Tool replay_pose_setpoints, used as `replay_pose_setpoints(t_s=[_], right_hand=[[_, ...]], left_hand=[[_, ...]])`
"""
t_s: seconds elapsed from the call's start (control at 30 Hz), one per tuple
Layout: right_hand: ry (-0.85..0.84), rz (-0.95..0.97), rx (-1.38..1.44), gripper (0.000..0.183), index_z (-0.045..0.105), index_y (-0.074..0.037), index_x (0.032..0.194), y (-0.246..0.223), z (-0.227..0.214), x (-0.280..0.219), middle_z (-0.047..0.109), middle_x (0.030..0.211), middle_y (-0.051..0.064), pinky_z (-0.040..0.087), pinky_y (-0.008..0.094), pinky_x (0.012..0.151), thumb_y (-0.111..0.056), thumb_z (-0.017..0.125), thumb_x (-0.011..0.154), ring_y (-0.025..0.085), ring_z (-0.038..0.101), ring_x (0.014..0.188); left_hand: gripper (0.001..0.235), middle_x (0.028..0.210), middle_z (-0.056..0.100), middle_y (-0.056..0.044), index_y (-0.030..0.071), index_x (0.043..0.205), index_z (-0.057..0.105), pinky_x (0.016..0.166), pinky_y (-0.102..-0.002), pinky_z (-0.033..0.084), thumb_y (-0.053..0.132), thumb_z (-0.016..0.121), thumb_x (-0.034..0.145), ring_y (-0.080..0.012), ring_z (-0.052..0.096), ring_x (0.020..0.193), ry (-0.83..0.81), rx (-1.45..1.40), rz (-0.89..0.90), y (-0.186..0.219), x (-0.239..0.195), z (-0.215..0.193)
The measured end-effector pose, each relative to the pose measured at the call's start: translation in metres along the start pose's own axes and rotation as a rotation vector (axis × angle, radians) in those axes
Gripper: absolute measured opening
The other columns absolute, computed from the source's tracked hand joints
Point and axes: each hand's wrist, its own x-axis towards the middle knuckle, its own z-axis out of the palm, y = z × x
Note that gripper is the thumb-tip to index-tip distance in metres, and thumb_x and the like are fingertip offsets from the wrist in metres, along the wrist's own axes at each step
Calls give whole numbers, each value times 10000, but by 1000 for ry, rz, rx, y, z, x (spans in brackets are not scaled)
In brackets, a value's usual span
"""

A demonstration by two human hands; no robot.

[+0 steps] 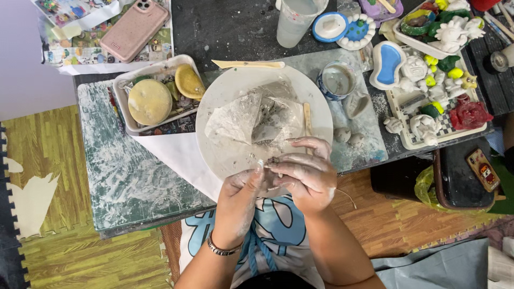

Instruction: The person shapes small pieces of gray clay into round balls using their hands. They repeatedly pick up clay from a plate, roll it between their palms, and occasionally dip their fingers into a cup of water to keep the material pliable. The workspace is cluttered with various crafting supplies and finished clay figurines.

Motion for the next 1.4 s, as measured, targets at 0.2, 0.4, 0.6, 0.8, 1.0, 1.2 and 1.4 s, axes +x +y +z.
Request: replay_pose_setpoints(t_s=[0.2, 0.4, 0.6, 0.8, 1.0, 1.2, 1.4], right_hand=[[-6, 30, 272, 283, 762, -85, 874, 12, 6, -9, 766, 895, 46, 510, 476, 1058, -367, 782, 857, 220, 729, 920], [-218, 234, 567, 318, 783, -58, 921, 15, 2, -10, 766, 913, 60, 495, 497, 1100, -312, 809, 731, 213, 736, 927], [-298, 283, 635, 198, 759, -59, 871, 1, -7, -6, 772, 940, 53, 486, 477, 1115, -186, 838, 742, 248, 729, 1060], [-233, 516, 676, 108, 780, -45, 815, -7, -3, -14, 787, 910, 53, 498, 435, 992, -61, 826, 719, 214, 671, 1103], [-59, 399, 668, 74, 733, -14, 830, -22, -4, -31, 770, 919, 80, 468, 389, 1023, -47, 790, 796, 178, 701, 878], [82, 434, 632, 142, 657, 10, 894, -39, 2, -43, 705, 943, 93, 482, 383, 983, -90, 758, 878, 222, 611, 1019], [176, 493, 671, 203, 632, 8, 983, -43, -5, -60, 623, 1046, 111, 502, 340, 905, -189, 662, 1015, 196, 582, 1004]], left_hand=[[305, 900, 748, -77, -76, 976, 757, 804, -286, 529, 227, 738, 946, -138, 657, 846, -24, -124, -126, 7, 0, 8], [274, 862, 737, -86, -78, 953, 754, 749, -279, 518, 189, 795, 916, -144, 647, 800, -53, -83, -97, 17, -3, 5], [267, 820, 735, -86, -79, 933, 762, 718, -288, 530, 181, 797, 890, -155, 655, 757, -103, -22, -126, 35, -14, 5], [257, 866, 725, -86, -76, 954, 732, 768, -302, 544, 152, 818, 873, -159, 662, 808, -113, -116, -78, 32, -14, 11], [252, 937, 686, -30, -26, 972, 707, 816, -287, 521, 179, 831, 895, -128, 629, 874, -210, -151, 41, 21, -22, 11], [231, 984, 683, -14, -21, 1019, 719, 841, -253, 493, 202, 774, 993, -84, 596, 920, -90, 30, 138, -5, -30, 16], [308, 1085, 728, -40, -32, 1170, 703, 898, -257, 499, 232, 585, 1065, -89, 622, 985, 32, 79, 183, -27, -44, 30]])
